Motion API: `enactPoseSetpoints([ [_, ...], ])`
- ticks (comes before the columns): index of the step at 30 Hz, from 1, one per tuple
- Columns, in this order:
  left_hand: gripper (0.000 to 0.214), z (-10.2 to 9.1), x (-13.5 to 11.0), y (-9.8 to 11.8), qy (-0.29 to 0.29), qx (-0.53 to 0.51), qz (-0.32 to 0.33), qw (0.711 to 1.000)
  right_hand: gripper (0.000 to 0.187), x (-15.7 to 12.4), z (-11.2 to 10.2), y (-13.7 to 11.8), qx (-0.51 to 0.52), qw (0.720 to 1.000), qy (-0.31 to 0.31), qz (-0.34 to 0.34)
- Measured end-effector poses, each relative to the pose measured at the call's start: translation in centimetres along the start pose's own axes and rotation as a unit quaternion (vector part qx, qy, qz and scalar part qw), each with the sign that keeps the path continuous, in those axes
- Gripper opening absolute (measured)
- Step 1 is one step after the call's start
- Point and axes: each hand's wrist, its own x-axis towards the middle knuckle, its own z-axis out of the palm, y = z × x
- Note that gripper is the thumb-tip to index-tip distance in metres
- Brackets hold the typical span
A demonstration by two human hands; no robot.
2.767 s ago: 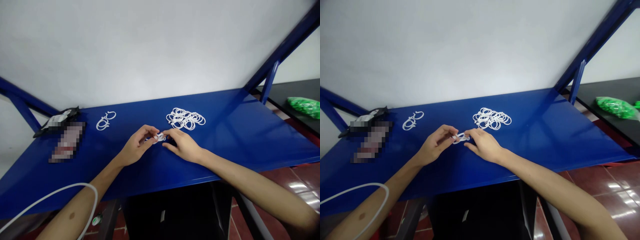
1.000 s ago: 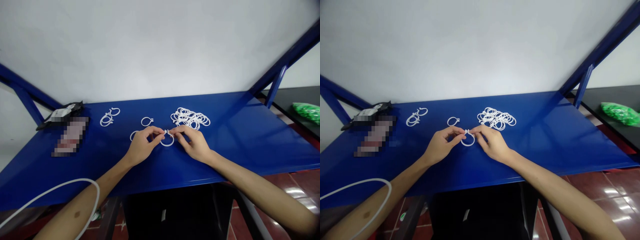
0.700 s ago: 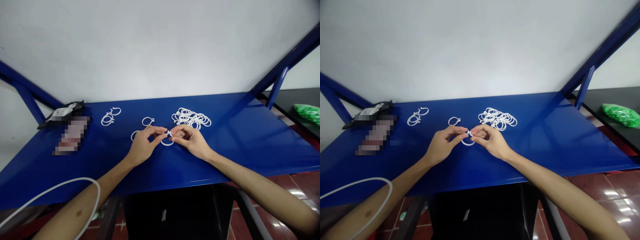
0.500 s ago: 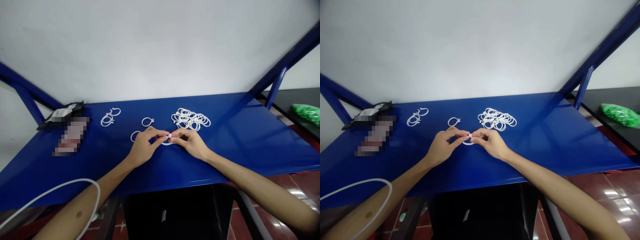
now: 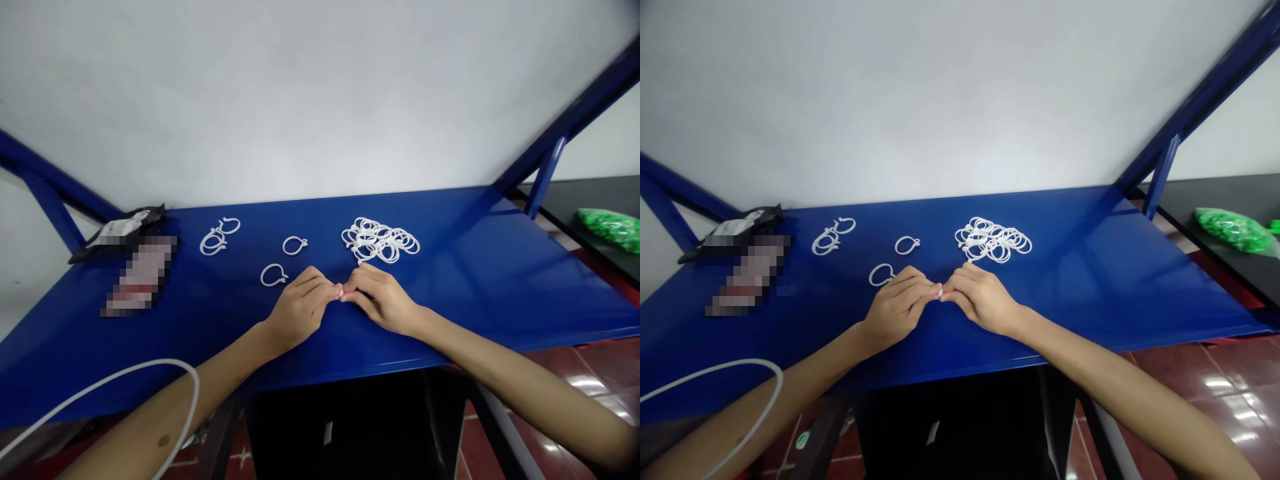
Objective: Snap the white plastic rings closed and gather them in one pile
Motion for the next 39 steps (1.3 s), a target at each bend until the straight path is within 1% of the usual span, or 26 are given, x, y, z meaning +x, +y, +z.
enactPoseSetpoints([
  [3, 0.018, -0.4, 0.6, -0.3, -0.012, 0.019, 0.002, 1.0, 0.016, 0.3, 0.0, 0.3, -0.016, 1.0, 0.019, 0.005],
  [5, 0.015, -1.0, 1.1, -0.9, -0.019, 0.049, -0.007, 0.999, 0.012, 0.7, -0.4, 0.7, -0.044, 0.998, 0.05, 0.008],
  [6, 0.017, -1.3, 1.4, -1.3, -0.021, 0.077, -0.021, 0.997, 0.009, 0.9, -0.8, 1.0, -0.068, 0.995, 0.072, 0.008],
  [8, 0.023, -1.9, 1.5, -2.3, -0.021, 0.155, -0.071, 0.985, 0.007, 1.2, -1.9, 1.8, -0.129, 0.983, 0.127, 0.017],
  [10, 0.028, -2.4, 1.3, -3.6, -0.033, 0.236, -0.139, 0.961, 0.006, 1.2, -3.1, 3.1, -0.192, 0.964, 0.177, 0.048],
  [11, 0.03, -2.6, 1.1, -4.3, -0.048, 0.266, -0.167, 0.948, 0.007, 1.1, -3.6, 3.8, -0.217, 0.955, 0.191, 0.071],
  [13, 0.029, -2.8, 0.6, -5.4, -0.085, 0.293, -0.199, 0.931, 0.008, 0.7, -4.5, 5.1, -0.243, 0.945, 0.189, 0.11],
  [14, 0.026, -2.8, 0.4, -5.8, -0.099, 0.293, -0.203, 0.929, 0.009, 0.5, -4.7, 5.7, -0.245, 0.945, 0.178, 0.123],
  [16, 0.019, -2.7, 0.1, -6.3, -0.112, 0.283, -0.194, 0.932, 0.011, 0.3, -5.0, 6.3, -0.239, 0.949, 0.158, 0.135],
  [18, 0.016, -2.7, 0.2, -6.4, -0.112, 0.273, -0.18, 0.938, 0.012, 0.2, -4.9, 6.1, -0.235, 0.949, 0.158, 0.135],
  [20, 0.014, -2.7, 0.5, -5.9, -0.108, 0.249, -0.172, 0.947, 0.011, 0.4, -4.6, 5.4, -0.235, 0.948, 0.174, 0.126],
  [21, 0.013, -2.7, 0.7, -5.5, -0.106, 0.22, -0.172, 0.954, 0.01, 0.5, -4.4, 4.9, -0.233, 0.948, 0.182, 0.118],
  [23, 0.013, -2.8, 1.1, -4.4, -0.114, 0.121, -0.185, 0.969, 0.009, 0.6, -3.9, 3.6, -0.214, 0.955, 0.182, 0.093],
  [24, 0.014, -2.9, 1.3, -3.7, -0.126, 0.054, -0.2, 0.97, 0.01, 0.7, -3.5, 2.9, -0.194, 0.963, 0.168, 0.079],
  [25, 0.015, -2.9, 1.4, -3.0, -0.142, -0.018, -0.218, 0.965, 0.013, 0.7, -3.2, 2.3, -0.165, 0.973, 0.145, 0.067],
  [27, 0.016, -2.9, 1.6, -1.8, -0.172, -0.144, -0.251, 0.942, 0.022, 0.7, -2.4, 1.2, -0.099, 0.99, 0.085, 0.045],
  [29, 0.015, -2.8, 1.6, -0.9, -0.183, -0.219, -0.264, 0.921, 0.025, 0.7, -1.8, 0.5, -0.042, 0.998, 0.03, 0.026],
  [31, 0.015, -2.6, 1.6, -0.5, -0.182, -0.247, -0.269, 0.913, 0.021, 0.7, -1.4, 0.1, -0.001, 1.0, 0.005, 0.023],
  [33, 0.016, -2.4, 1.6, -0.5, -0.177, -0.25, -0.275, 0.911, 0.02, 0.7, -1.2, -0.1, 0.042, 0.998, 0.007, 0.052],
  [36, 0.016, -2.2, 1.5, -0.6, -0.167, -0.252, -0.269, 0.914, 0.017, 0.8, -1.1, 0.0, 0.094, 0.99, 0.016, 0.106],
  [39, 0.014, -2.0, 1.4, -0.6, -0.173, -0.231, -0.255, 0.923, 0.016, 0.8, -0.9, 0.1, 0.109, 0.987, 0.001, 0.116],
])
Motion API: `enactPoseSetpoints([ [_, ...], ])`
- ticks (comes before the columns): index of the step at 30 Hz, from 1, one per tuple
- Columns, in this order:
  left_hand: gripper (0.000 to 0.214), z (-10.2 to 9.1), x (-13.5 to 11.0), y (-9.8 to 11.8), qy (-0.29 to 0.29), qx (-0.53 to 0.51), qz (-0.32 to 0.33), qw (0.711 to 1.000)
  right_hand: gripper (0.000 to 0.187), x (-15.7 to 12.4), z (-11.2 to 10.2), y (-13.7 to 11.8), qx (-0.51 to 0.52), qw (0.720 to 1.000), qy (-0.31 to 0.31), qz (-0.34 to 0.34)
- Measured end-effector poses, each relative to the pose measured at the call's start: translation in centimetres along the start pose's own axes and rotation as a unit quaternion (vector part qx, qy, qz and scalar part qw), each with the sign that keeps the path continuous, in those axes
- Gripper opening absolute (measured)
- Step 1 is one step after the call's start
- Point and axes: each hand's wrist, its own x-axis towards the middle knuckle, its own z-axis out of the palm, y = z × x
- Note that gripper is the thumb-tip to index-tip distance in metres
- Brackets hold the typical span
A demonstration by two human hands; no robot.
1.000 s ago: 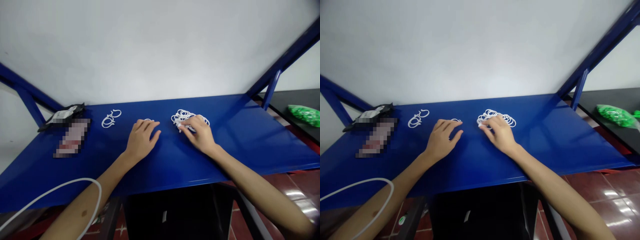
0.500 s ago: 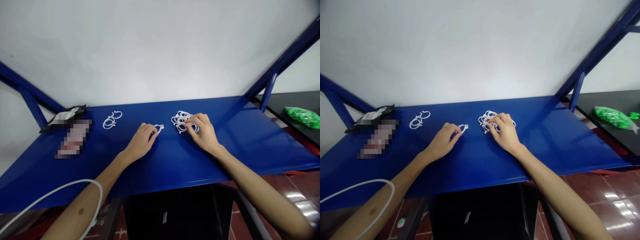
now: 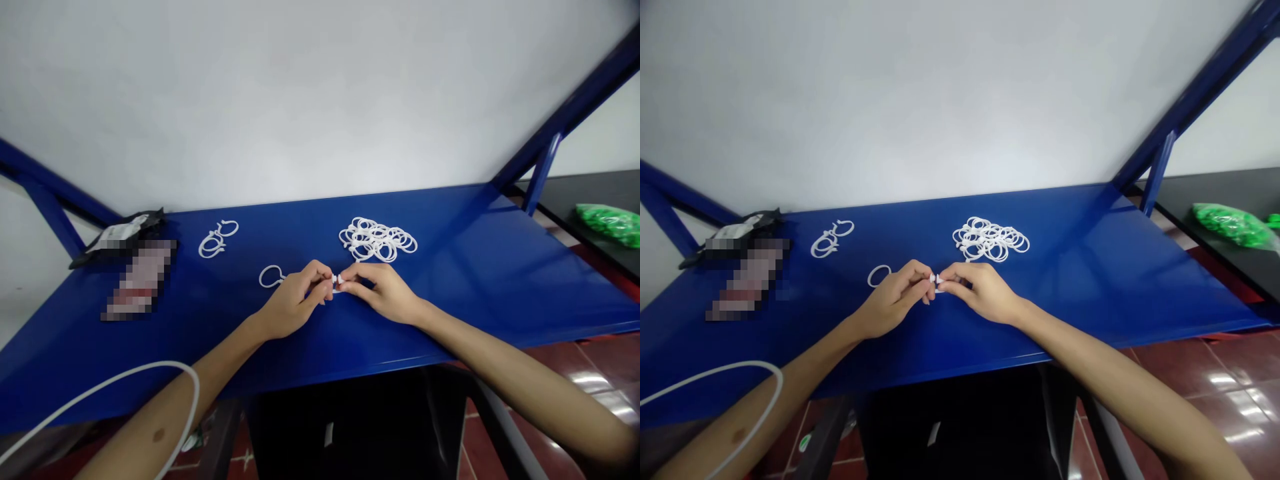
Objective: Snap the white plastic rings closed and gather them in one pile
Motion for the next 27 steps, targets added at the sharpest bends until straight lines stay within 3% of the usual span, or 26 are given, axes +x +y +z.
enactPoseSetpoints([
  [6, 0.015, 0.4, -0.2, -0.1, 0.029, 0.162, 0.071, 0.984, 0.019, -0.2, 0.2, -0.1, -0.035, 0.999, -0.007, -0.027],
  [13, 0.025, 1.3, -0.5, -1.2, 0.072, 0.321, 0.218, 0.919, 0.019, -0.5, 0.3, 0.0, -0.07, 0.994, -0.022, -0.083],
  [18, 0.027, 1.9, -0.6, -1.5, 0.075, 0.39, 0.271, 0.877, 0.022, -0.7, 0.4, 0.1, -0.107, 0.986, -0.046, -0.116],
  [23, 0.017, 0.9, 0.2, -0.4, 0.129, 0.405, 0.23, 0.876, 0.015, 0.0, -0.5, 0.7, -0.157, 0.978, 0.05, -0.127],
  [25, 0.023, -0.4, 0.4, -0.2, 0.167, 0.436, 0.156, 0.87, 0.012, 0.6, -1.4, 1.4, -0.22, 0.96, 0.12, -0.124],
  [27, 0.027, -1.9, 0.3, -0.4, 0.169, 0.479, 0.054, 0.86, 0.013, 1.1, -2.3, 2.4, -0.285, 0.935, 0.182, -0.103],
])
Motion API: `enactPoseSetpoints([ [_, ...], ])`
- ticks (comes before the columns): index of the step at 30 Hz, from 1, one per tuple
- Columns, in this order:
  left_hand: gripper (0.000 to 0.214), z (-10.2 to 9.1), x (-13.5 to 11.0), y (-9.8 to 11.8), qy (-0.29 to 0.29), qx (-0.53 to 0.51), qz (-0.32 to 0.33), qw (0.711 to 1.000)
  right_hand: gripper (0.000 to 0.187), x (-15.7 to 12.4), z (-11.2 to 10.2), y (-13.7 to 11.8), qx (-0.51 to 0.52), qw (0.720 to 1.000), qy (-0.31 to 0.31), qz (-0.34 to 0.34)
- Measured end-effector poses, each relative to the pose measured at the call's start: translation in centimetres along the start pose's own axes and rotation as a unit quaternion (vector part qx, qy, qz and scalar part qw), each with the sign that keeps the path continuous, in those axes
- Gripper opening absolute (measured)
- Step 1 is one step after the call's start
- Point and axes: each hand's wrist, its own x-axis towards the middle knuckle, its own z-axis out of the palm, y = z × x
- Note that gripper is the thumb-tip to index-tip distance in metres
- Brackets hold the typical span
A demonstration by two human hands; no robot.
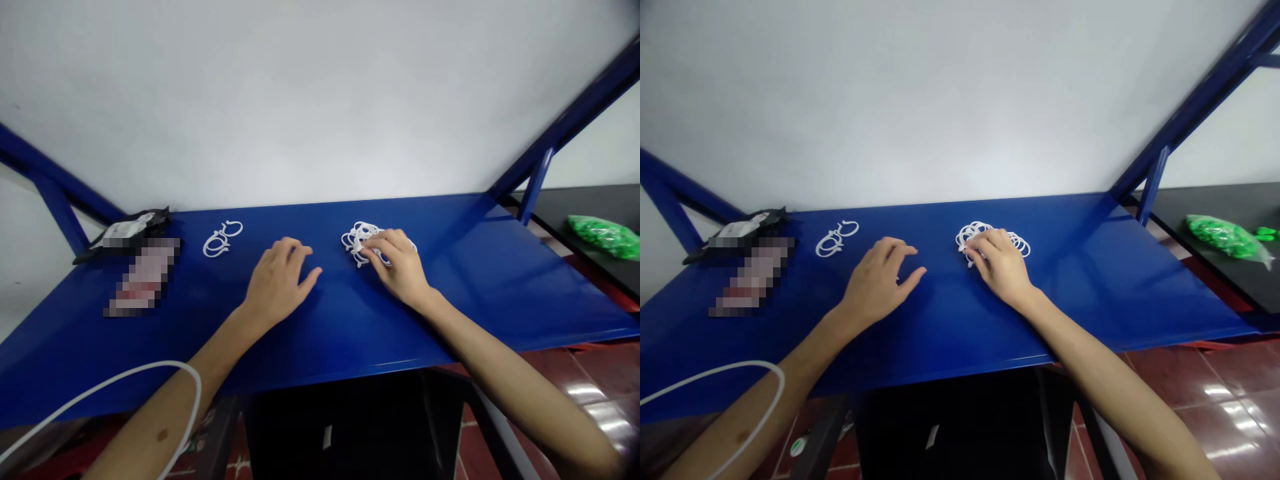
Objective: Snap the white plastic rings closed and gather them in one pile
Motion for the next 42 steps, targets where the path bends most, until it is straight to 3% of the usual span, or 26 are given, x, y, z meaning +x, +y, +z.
enactPoseSetpoints([
  [3, 0.031, -0.6, -0.2, -2.1, -0.132, 0.055, -0.06, 0.988, 0.017, 0.3, 0.3, 1.9, -0.076, 0.996, 0.009, 0.036],
  [5, 0.028, -0.6, -0.4, -2.9, -0.194, 0.052, -0.052, 0.978, 0.019, 0.3, 0.6, 2.6, -0.098, 0.994, -0.018, 0.051],
  [7, 0.019, -0.6, -0.5, -3.1, -0.22, 0.022, -0.025, 0.975, 0.02, 0.2, 0.8, 2.7, -0.11, 0.992, -0.029, 0.059],
  [13, 0.016, 0.0, -0.3, -1.8, -0.199, -0.101, 0.04, 0.974, 0.017, 0.0, -0.2, 0.0, -0.095, 0.994, 0.022, 0.038],
  [16, 0.016, 0.0, -0.4, -0.8, -0.175, -0.219, 0.031, 0.959, 0.016, -0.5, -0.3, -1.7, -0.025, 0.999, -0.031, 0.0],
  [21, 0.012, -0.4, -0.7, 1.1, -0.172, -0.407, 0.009, 0.897, 0.02, -1.2, 0.5, -3.2, 0.13, 0.977, -0.163, -0.04],
  [24, 0.015, -0.4, -0.8, 1.3, -0.165, -0.476, -0.014, 0.864, 0.018, -1.3, 0.8, -3.3, 0.202, 0.958, -0.203, -0.009],
  [27, 0.025, -0.1, -0.7, 0.9, -0.132, -0.51, -0.04, 0.849, 0.014, -1.2, 0.8, -3.3, 0.257, 0.946, -0.19, 0.053],
  [29, 0.03, 0.1, -0.6, 0.6, -0.121, -0.504, -0.045, 0.854, 0.012, -1.3, 0.7, -3.2, 0.282, 0.939, -0.166, 0.101],
  [33, 0.026, 0.1, -0.5, 0.6, -0.13, -0.435, -0.01, 0.891, 0.017, -1.4, 0.9, -3.0, 0.291, 0.934, -0.137, 0.156],
  [38, 0.023, 0.8, -0.8, 1.7, -0.103, -0.352, 0.069, 0.928, 0.019, -1.5, 1.3, -3.0, 0.232, 0.959, -0.117, 0.114],
  [42, 0.015, 1.6, -0.9, 2.2, -0.071, -0.316, 0.087, 0.942, 0.022, -1.7, 1.5, -2.9, 0.186, 0.97, -0.134, 0.085],
])
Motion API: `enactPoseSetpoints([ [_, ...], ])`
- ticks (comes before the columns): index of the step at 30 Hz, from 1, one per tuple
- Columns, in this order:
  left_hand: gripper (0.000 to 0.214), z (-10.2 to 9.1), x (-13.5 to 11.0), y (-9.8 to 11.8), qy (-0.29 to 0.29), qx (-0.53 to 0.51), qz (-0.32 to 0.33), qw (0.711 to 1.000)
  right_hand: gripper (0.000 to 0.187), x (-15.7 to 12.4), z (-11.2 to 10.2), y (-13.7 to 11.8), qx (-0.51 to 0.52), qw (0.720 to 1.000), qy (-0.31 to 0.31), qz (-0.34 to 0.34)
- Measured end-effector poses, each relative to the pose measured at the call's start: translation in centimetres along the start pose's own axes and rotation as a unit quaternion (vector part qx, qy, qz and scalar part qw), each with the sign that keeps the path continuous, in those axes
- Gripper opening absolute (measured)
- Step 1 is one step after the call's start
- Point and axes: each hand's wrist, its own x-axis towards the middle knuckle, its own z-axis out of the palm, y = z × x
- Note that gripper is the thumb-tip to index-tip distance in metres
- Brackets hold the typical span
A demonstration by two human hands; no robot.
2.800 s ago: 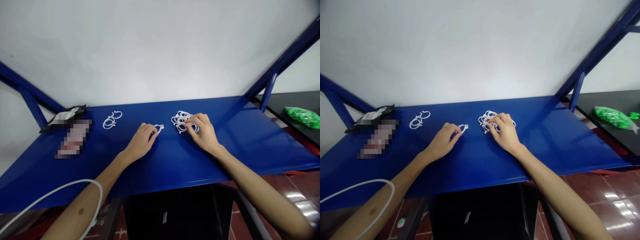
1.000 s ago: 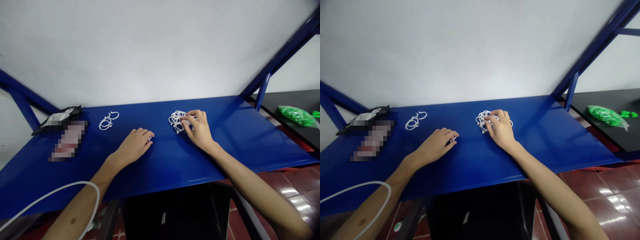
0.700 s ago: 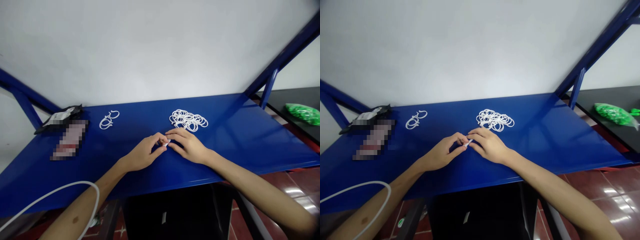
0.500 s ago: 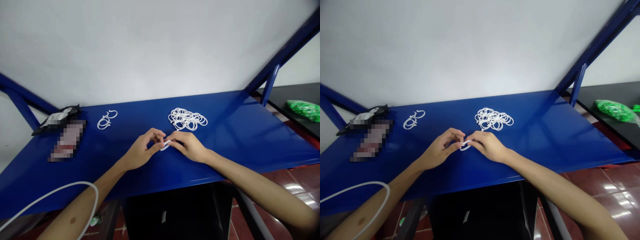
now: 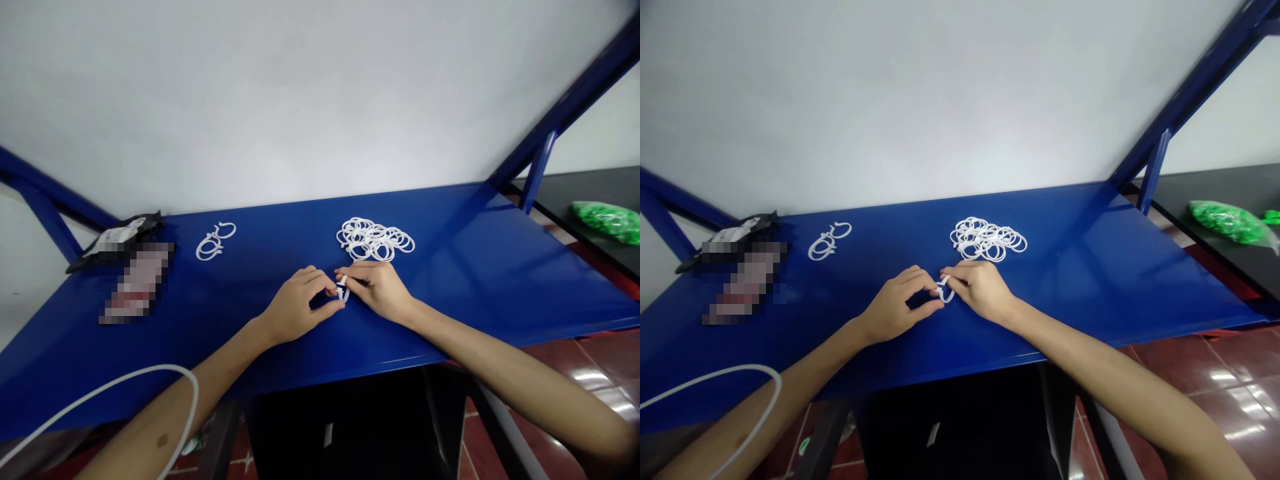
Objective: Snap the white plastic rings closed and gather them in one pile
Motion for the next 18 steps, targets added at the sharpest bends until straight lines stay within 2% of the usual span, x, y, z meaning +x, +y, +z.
enactPoseSetpoints([
  [5, 0.013, -0.37, 0.22, 0.08, 0.056, 0.004, -0.04, 0.998, 0.026, -0.12, -0.09, 0.07, -0.033, 0.999, -0.019, -0.022],
  [10, 0.012, -0.66, 0.2, 0.0, 0.062, -0.002, -0.084, 0.995, 0.029, -0.11, -0.3, -0.24, -0.022, 0.998, -0.046, -0.039],
  [15, 0.013, -0.47, 0.1, -0.12, 0.062, 0.009, -0.086, 0.994, 0.035, -0.04, -0.43, -0.44, -0.016, 0.995, -0.083, -0.05],
  [18, 0.014, -0.45, 0.08, -0.12, 0.063, 0.023, -0.056, 0.996, 0.037, -0.01, -0.37, -0.47, -0.005, 0.995, -0.087, -0.05],
])
